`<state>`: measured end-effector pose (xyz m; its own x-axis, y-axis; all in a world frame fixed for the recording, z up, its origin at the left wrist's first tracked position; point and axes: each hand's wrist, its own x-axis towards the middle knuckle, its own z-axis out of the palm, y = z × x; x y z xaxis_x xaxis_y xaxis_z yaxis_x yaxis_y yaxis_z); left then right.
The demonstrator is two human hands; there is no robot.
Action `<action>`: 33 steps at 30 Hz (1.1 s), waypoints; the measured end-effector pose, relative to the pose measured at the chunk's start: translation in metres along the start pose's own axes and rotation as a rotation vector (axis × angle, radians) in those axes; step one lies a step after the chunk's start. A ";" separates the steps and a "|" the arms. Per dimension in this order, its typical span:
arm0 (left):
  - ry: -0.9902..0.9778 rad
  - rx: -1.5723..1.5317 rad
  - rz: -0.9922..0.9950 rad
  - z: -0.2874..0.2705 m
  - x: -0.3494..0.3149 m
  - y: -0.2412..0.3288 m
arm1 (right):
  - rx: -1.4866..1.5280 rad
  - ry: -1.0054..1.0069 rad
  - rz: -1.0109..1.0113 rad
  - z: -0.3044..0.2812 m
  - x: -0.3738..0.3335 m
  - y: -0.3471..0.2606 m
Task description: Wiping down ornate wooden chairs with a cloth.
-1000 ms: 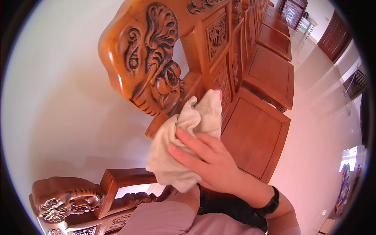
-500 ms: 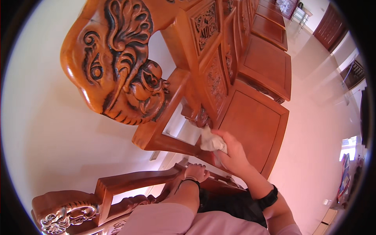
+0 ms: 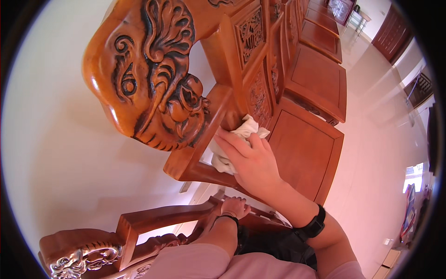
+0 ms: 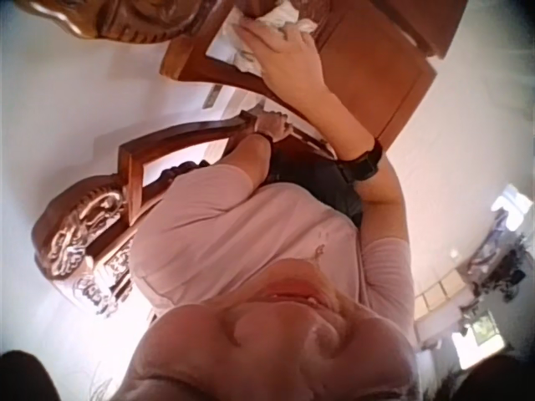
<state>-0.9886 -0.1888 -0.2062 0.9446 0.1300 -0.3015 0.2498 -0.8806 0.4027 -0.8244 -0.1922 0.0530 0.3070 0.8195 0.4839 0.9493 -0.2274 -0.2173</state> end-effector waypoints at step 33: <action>-0.081 0.061 -0.020 -0.009 0.000 0.003 | 0.619 -0.394 0.576 0.008 -0.087 0.033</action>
<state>-0.9860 -0.1871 -0.1974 0.9186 0.1127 -0.3787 0.2524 -0.9048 0.3429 -0.8207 -0.2666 -0.0034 0.5662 0.8129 -0.1366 0.4179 -0.4259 -0.8025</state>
